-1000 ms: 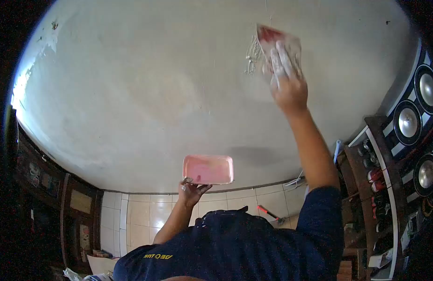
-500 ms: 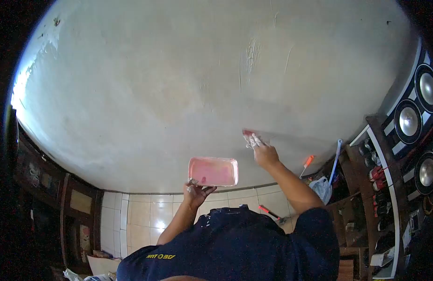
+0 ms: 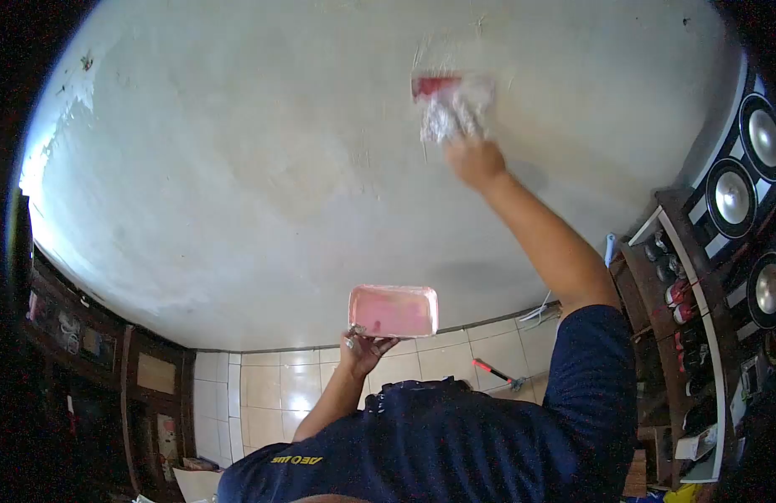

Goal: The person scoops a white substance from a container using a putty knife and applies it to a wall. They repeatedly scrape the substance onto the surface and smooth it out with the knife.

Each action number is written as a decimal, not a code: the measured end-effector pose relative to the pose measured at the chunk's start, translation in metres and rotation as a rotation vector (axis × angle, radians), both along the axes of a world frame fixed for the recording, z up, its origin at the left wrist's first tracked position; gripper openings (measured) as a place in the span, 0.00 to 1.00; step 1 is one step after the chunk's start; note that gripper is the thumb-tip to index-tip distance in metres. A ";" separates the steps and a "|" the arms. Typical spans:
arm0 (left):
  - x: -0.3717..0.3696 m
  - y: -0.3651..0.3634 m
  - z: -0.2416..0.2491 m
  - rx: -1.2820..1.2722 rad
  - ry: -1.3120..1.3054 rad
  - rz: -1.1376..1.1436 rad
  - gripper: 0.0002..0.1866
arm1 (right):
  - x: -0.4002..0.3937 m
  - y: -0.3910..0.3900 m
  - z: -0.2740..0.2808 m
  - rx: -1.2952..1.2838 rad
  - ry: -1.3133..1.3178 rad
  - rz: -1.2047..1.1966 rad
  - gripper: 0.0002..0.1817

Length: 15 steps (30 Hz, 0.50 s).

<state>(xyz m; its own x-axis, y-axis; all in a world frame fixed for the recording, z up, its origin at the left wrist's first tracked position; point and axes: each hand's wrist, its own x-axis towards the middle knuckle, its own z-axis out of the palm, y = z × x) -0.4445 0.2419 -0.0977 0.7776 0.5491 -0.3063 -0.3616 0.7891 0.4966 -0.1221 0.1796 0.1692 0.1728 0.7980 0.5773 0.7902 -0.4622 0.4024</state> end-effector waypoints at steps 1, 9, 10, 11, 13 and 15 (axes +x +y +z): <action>-0.001 0.000 0.001 0.008 0.001 -0.001 0.18 | 0.015 0.007 -0.048 0.094 -0.290 0.157 0.19; -0.003 0.009 -0.017 0.023 0.064 0.029 0.18 | -0.015 -0.043 -0.221 -0.239 0.381 0.186 0.08; -0.003 0.007 -0.013 0.012 0.082 0.050 0.18 | -0.020 -0.054 -0.206 -0.103 0.410 0.214 0.07; -0.003 0.003 -0.008 -0.001 0.102 0.070 0.17 | -0.020 -0.062 -0.182 -0.099 0.403 0.222 0.07; 0.000 -0.001 -0.001 0.051 0.112 0.070 0.17 | -0.019 -0.076 -0.112 -0.023 0.512 0.192 0.07; -0.003 0.002 -0.009 0.059 0.096 0.054 0.19 | -0.015 -0.080 -0.042 0.296 0.139 0.349 0.06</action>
